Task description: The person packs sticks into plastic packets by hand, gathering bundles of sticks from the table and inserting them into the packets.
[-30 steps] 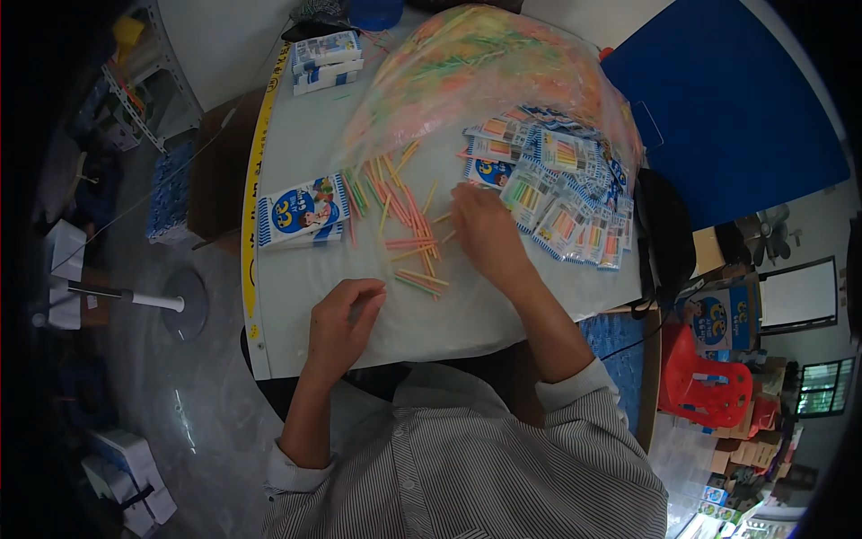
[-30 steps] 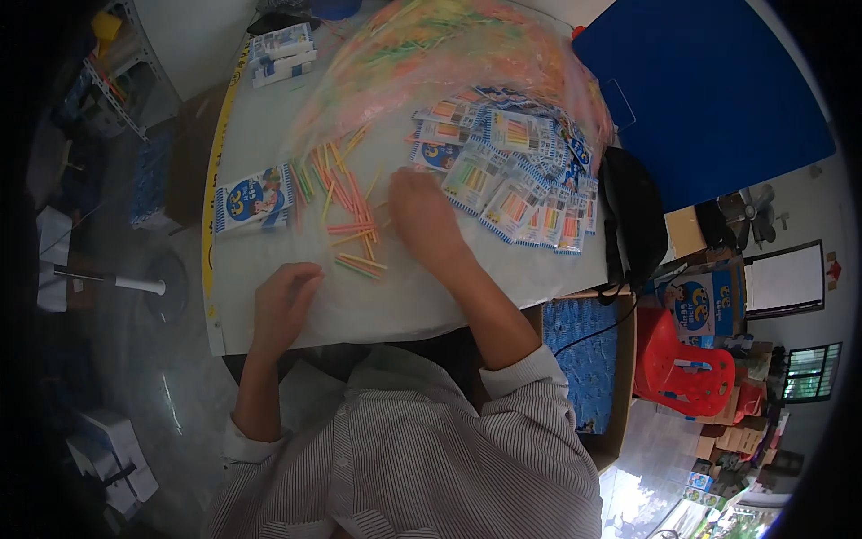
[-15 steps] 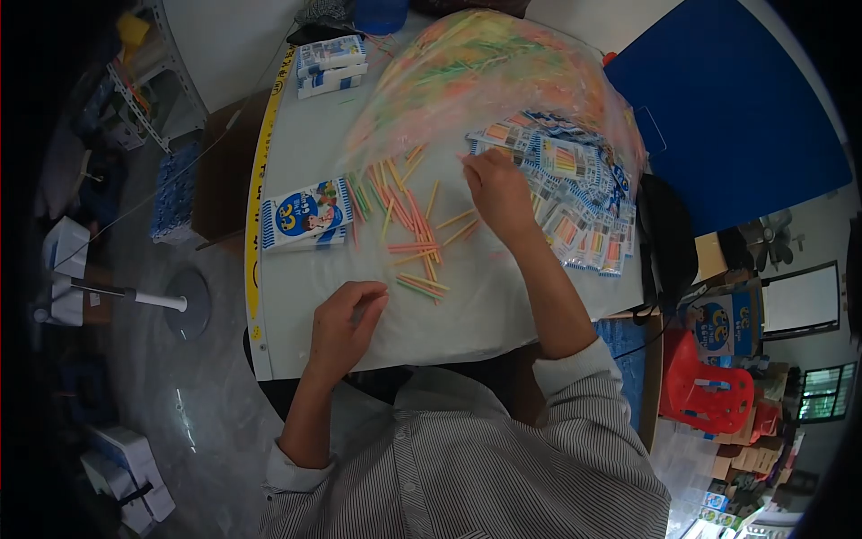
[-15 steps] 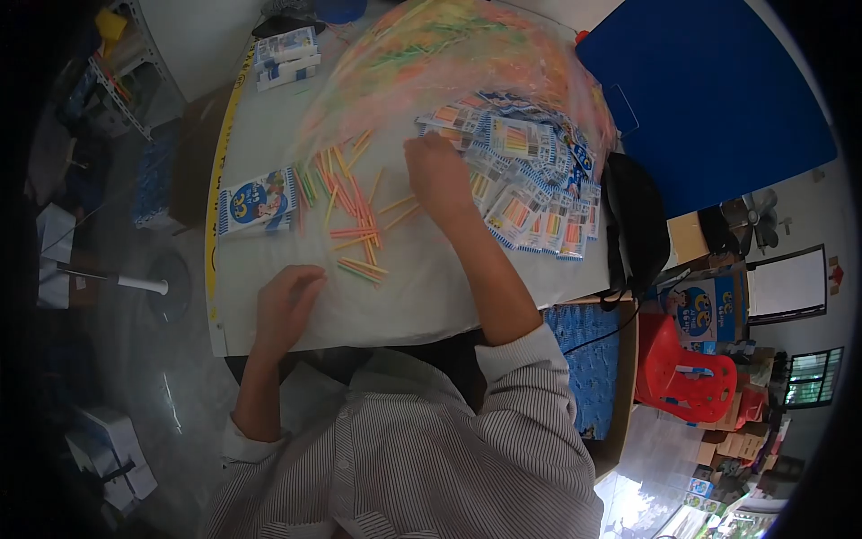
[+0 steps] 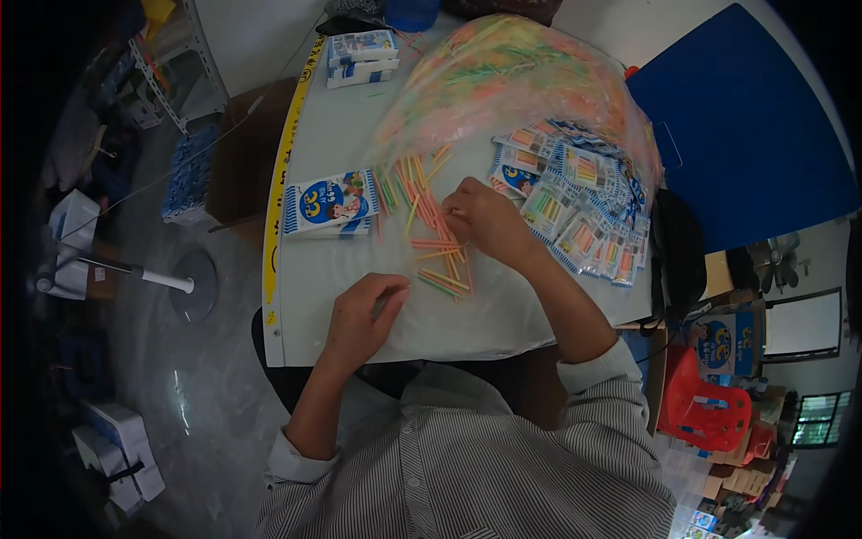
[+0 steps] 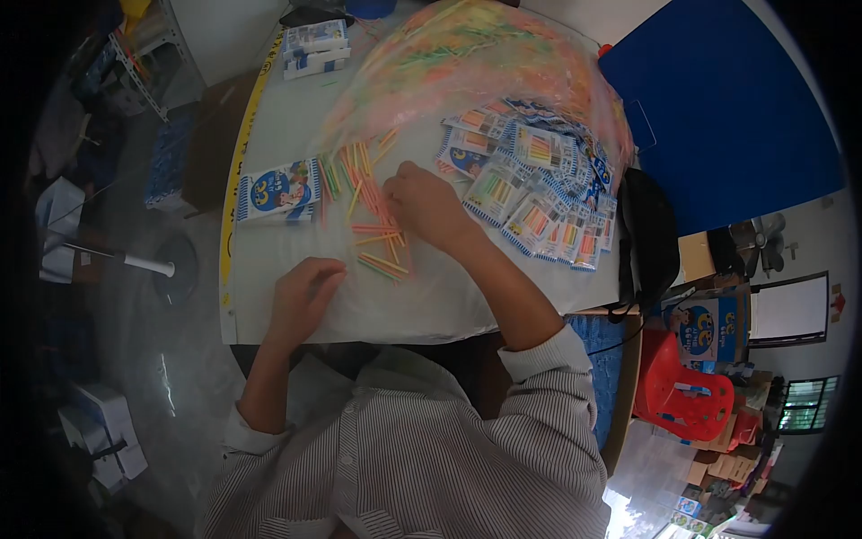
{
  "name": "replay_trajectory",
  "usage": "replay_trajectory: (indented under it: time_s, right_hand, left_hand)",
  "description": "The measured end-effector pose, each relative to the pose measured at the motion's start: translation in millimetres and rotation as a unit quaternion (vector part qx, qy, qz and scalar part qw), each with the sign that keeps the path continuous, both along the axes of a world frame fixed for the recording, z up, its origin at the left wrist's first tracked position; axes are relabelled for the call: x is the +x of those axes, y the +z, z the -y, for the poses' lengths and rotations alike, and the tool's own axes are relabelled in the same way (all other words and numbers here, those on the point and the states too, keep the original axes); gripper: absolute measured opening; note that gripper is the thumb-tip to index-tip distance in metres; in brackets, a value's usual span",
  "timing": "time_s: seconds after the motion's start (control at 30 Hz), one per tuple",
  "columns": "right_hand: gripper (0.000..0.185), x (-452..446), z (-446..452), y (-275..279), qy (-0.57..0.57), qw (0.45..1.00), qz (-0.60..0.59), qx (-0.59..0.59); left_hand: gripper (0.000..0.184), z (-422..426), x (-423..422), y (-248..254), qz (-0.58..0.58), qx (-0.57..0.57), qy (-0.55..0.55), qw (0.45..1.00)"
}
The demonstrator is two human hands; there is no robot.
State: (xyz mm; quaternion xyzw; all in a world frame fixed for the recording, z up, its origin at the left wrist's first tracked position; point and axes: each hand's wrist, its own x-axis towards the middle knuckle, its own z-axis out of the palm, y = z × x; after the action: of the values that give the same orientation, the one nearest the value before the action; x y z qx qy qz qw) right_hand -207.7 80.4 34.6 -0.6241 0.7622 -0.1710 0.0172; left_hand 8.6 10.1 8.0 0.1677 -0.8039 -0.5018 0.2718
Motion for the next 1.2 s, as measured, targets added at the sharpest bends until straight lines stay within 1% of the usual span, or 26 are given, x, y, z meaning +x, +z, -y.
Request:
replay_trajectory:
  time_s: [0.03, 0.07, 0.13, 0.17, 0.23, 0.27, 0.33, 0.37, 0.43, 0.47, 0.5, 0.53, 0.57, 0.63, 0.67, 0.73, 0.77, 0.83, 0.87, 0.93, 0.97, 1.03, 1.07, 1.13, 1.17, 1.2]
  right_hand:
    - [0.014, 5.8, -5.6, 2.1, 0.024, 0.995, 0.085, -0.049]
    - [0.014, 6.3, -9.3, 3.3, 0.026, 0.995, 0.086, -0.046]
    - [0.015, 4.0, -17.5, 6.0, -0.046, 0.977, 0.2, -0.066]
    - [0.015, 3.4, -21.2, 6.1, -0.044, 0.977, 0.2, -0.065]
    - [0.016, 2.3, -27.8, 4.9, -0.124, 0.96, 0.247, -0.034]
    - [0.016, 2.9, -30.2, 4.6, -0.122, 0.961, 0.247, -0.035]
    - [0.018, 4.5, -34.1, 2.6, -0.075, 0.95, 0.303, 0.006]
    - [0.018, 3.7, -33.9, 4.4, -0.072, 0.95, 0.305, 0.006]
    - [0.018, 0.5, -34.2, 10.7, -0.063, 0.954, 0.292, -0.014]
    - [0.018, -5.3, -35.6, 5.2, -0.062, 0.954, 0.293, -0.016]
    - [0.018, -10.9, -35.5, -1.5, -0.066, 0.986, 0.145, -0.056]
    - [0.018, -15.4, -36.8, -6.5, -0.069, 0.993, -0.006, -0.096]
    - [0.018, -17.0, -39.4, -11.7, -0.069, 0.993, -0.005, -0.099]
    - [0.017, -5.4, -39.5, -13.2, -0.073, 0.996, 0.007, -0.042]
    - [0.017, 3.3, -39.2, -14.0, -0.072, 0.996, 0.01, -0.043]
    - [0.018, 19.4, -38.2, -12.7, -0.011, 0.988, 0.12, -0.098]
    - [0.018, 18.4, -38.8, -11.5, -0.01, 0.987, 0.125, -0.1]
    - [0.018, 11.4, -40.3, -9.9, -0.005, 0.977, 0.209, -0.047]
    - [0.018, 6.3, -42.4, -10.4, -0.004, 0.976, 0.212, -0.051]
    - [0.018, -2.3, -47.3, -11.8, -0.063, 0.976, 0.19, -0.087]
    - [0.018, -2.3, -49.3, -12.3, -0.064, 0.975, 0.193, -0.09]
    - [0.019, 1.0, -54.2, -9.2, -0.028, 0.975, 0.214, -0.061]
    - [0.019, 2.8, -55.3, -7.7, -0.028, 0.974, 0.215, -0.064]
    - [0.019, 6.8, -57.9, -6.0, -0.026, 0.981, 0.188, -0.048]
    - [0.019, 7.2, -61.0, -6.3, -0.026, 0.98, 0.189, -0.05]
    - [0.018, 7.2, -64.6, -6.8, -0.039, 0.978, 0.197, -0.058]
  left_hand:
    - [0.012, 0.3, 0.4, -0.3, 0.001, -0.011, -0.005, 1.0]
    - [0.012, 0.6, 0.6, -0.2, 0.002, -0.009, -0.004, 1.0]
    - [0.013, 1.0, 0.7, 0.8, 0.002, -0.034, -0.007, 0.999]
    - [0.013, 0.3, 0.4, 0.3, 0.002, -0.033, -0.004, 0.999]
    - [0.013, -0.3, -2.3, 0.6, -0.006, -0.012, 0.011, 1.0]
    - [0.013, -0.6, -4.0, 4.3, -0.006, -0.013, 0.013, 1.0]
    - [0.013, -2.8, -10.2, 19.2, 0.057, -0.027, -0.024, 0.998]
    - [0.013, -4.2, -15.5, 18.4, 0.059, -0.028, -0.021, 0.998]
    - [0.014, -5.7, -27.8, 12.3, 0.048, -0.111, -0.067, 0.99]
    - [0.014, -4.6, -33.2, 11.4, 0.049, -0.112, -0.067, 0.99]
    - [0.015, -3.1, -39.1, 11.1, 0.112, -0.127, -0.058, 0.984]
    - [0.016, -2.2, -43.9, 11.3, 0.176, -0.141, -0.049, 0.973]
    - [0.016, -0.9, -46.7, 11.7, 0.177, -0.144, -0.048, 0.972]
    - [0.017, 1.7, -50.8, 12.0, 0.198, -0.173, 0.009, 0.965]
    - [0.017, 1.2, -53.3, 11.3, 0.201, -0.174, 0.01, 0.964]
    - [0.017, -0.5, -58.0, 9.8, 0.188, -0.152, 0.031, 0.97]
    - [0.017, -1.2, -59.1, 9.2, 0.192, -0.154, 0.031, 0.969]
    - [0.017, -1.2, -60.0, 9.1, 0.19, -0.172, 0.033, 0.966]
    - [0.017, 0.4, -59.3, 9.9, 0.193, -0.176, 0.033, 0.965]
    - [0.014, 4.7, -57.2, 12.7, 0.195, -0.145, 0.041, 0.969]
    - [0.014, 5.2, -58.3, 15.9, 0.198, -0.149, 0.04, 0.968]
    - [0.01, 6.3, -62.8, 23.9, 0.153, -0.143, 0.084, 0.974]
    - [0.01, 8.8, -65.5, 24.5, 0.154, -0.146, 0.083, 0.974]
    - [0.017, 15.2, -70.7, 23.4, 0.109, -0.281, 0.023, 0.953]
    - [0.017, 20.1, -71.5, 22.5, 0.109, -0.283, 0.023, 0.953]
    - [0.016, 26.8, -71.0, 21.5, 0.134, -0.317, -0.011, 0.939]
